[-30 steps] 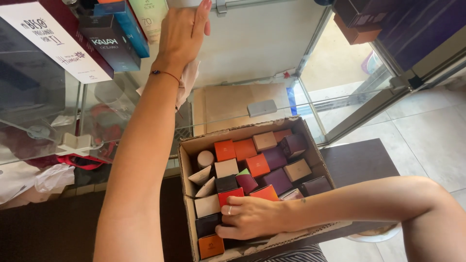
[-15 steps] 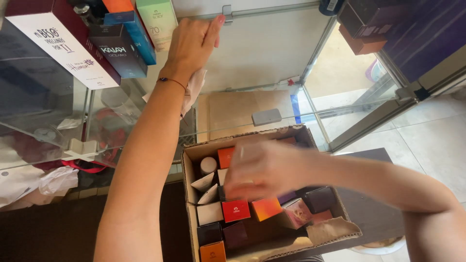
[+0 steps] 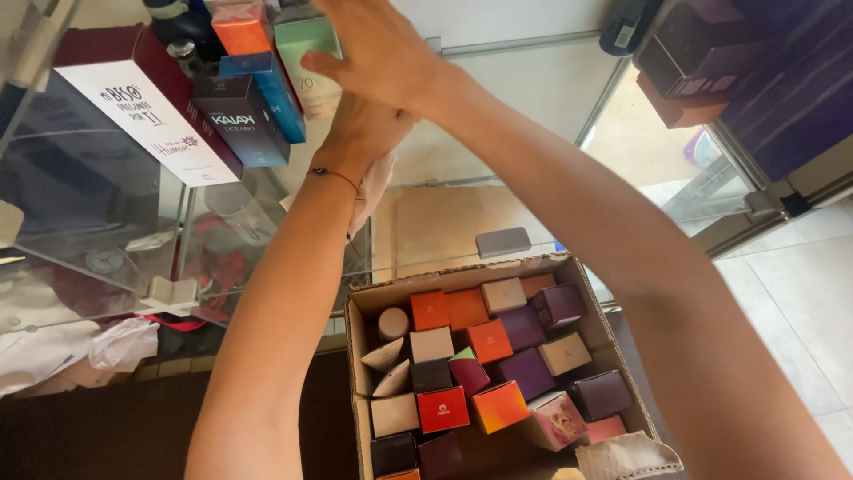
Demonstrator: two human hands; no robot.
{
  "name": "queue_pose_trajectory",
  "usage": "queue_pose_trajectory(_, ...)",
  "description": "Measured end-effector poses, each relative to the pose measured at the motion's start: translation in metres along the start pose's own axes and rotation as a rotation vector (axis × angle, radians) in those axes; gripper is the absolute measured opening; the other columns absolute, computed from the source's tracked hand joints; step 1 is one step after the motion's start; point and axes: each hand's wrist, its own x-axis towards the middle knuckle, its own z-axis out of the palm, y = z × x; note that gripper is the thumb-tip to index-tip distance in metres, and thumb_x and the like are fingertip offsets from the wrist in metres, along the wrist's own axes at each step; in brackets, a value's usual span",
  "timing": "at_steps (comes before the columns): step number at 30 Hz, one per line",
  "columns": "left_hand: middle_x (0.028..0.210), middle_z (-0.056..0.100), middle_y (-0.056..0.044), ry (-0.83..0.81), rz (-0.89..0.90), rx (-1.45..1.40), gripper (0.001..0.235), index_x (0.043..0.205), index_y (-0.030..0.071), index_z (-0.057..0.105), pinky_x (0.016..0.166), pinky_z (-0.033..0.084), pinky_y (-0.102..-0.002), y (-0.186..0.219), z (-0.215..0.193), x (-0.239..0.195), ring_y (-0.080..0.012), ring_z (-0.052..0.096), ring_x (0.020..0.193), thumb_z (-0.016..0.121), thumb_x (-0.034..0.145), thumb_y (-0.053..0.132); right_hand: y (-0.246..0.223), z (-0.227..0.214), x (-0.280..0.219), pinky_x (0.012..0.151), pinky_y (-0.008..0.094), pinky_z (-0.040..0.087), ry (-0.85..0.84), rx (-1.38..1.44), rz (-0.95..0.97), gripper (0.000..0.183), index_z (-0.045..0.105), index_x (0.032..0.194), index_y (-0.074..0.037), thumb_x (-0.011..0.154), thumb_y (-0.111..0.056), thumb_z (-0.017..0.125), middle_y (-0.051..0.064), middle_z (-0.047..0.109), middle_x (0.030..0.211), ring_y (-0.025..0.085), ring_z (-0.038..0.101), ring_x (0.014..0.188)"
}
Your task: Packing small cosmetic boxes from a glass shelf into a cardboard box
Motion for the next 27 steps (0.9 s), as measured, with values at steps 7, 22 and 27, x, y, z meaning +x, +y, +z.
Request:
queue_pose_trajectory(7, 0.098, 0.067, -0.026, -0.113, -0.072, 0.007, 0.028, 0.107, 0.003, 0.064, 0.059, 0.041, -0.058, 0.009, 0.001, -0.004, -0.0477, 0.06, 0.085, 0.056, 0.081, 0.006, -0.012, 0.034, -0.009, 0.104, 0.054, 0.05, -0.019, -0.272, 0.073, 0.065, 0.05, 0.135, -0.006, 0.089, -0.024, 0.092, 0.019, 0.049, 0.144, 0.038, 0.055, 0.131)
queue_pose_trajectory(22, 0.059, 0.055, -0.01, -0.319, 0.032, 0.156, 0.051, 0.07, 0.012, 0.053, 0.052, 0.035, -0.05, 0.034, -0.011, 0.001, -0.0419, 0.052, 0.06, 0.055, 0.112, 0.042, -0.02, -0.104, -0.097, 0.078, 0.034, 0.066, 0.382, 0.292, 0.049, 0.035, 0.056, 0.133, -0.006, 0.109, -0.004, 0.082, 0.012, 0.061, 0.129, 0.028, 0.068, 0.11)
queue_pose_trajectory(27, 0.062, 0.06, -0.007, -0.334, 0.008, 0.142, 0.045, 0.076, 0.013, 0.061, 0.052, 0.037, -0.048, 0.045, -0.017, 0.003, -0.0372, 0.054, 0.061, 0.058, 0.11, 0.041, -0.004, -0.132, -0.138, 0.101, 0.039, 0.056, 0.382, 0.493, 0.067, 0.021, 0.055, 0.134, -0.001, 0.117, -0.011, 0.063, 0.015, 0.064, 0.133, 0.03, 0.064, 0.129)
